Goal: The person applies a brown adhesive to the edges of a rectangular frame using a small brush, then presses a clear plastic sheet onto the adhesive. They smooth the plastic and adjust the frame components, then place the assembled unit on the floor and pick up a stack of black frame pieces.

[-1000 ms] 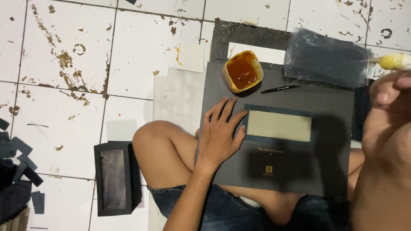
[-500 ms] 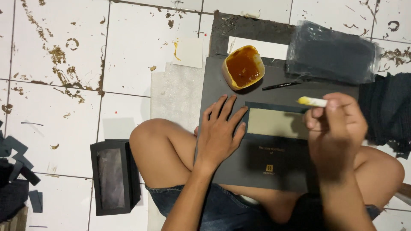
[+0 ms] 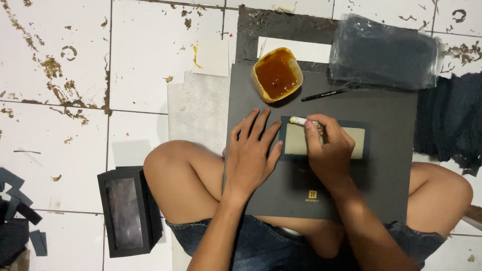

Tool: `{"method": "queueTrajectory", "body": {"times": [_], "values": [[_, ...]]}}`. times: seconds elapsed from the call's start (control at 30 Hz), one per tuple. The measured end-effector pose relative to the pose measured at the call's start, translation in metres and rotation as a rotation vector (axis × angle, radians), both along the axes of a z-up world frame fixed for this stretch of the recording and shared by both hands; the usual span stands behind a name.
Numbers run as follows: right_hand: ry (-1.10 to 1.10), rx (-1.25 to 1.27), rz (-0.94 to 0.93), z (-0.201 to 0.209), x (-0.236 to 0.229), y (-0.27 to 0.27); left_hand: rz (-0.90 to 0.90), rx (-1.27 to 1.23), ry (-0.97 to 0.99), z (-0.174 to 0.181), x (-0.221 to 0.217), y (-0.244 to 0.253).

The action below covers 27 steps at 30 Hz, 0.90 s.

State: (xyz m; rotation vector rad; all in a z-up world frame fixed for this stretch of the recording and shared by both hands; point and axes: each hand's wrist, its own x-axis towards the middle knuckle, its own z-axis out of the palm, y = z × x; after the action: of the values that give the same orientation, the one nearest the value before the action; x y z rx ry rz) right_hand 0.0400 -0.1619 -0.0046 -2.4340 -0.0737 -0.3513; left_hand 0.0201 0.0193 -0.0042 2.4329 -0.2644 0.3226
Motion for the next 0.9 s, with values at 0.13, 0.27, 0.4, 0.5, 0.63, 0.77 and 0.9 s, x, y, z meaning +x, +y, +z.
{"method": "queueTrajectory", "body": {"times": [0.13, 0.27, 0.4, 0.5, 0.63, 0.77, 0.9], "values": [[-0.002, -0.059, 0.022, -0.009, 0.001, -0.001, -0.002, 0.000, 0.007, 0.001, 0.000, 0.000], [-0.037, -0.118, 0.039, -0.007, -0.003, -0.006, -0.007, -0.009, 0.016, 0.001, 0.000, 0.001], [-0.091, -0.166, 0.042, -0.009, -0.010, -0.022, -0.013, -0.016, 0.020, 0.001, 0.000, 0.000], [-0.117, -0.214, 0.003, -0.003, -0.012, -0.029, -0.013, 0.007, 0.013, 0.002, 0.000, 0.000], [-0.147, -0.226, -0.032, -0.007, -0.015, -0.047, -0.028, 0.033, 0.018, 0.001, 0.001, 0.000], [-0.125, -0.249, -0.061, -0.002, -0.017, -0.053, -0.020, 0.037, 0.019, 0.002, 0.001, -0.001], [-0.163, -0.267, -0.080, -0.006, -0.017, -0.043, -0.008, 0.056, 0.007, 0.003, 0.001, -0.002]]}}
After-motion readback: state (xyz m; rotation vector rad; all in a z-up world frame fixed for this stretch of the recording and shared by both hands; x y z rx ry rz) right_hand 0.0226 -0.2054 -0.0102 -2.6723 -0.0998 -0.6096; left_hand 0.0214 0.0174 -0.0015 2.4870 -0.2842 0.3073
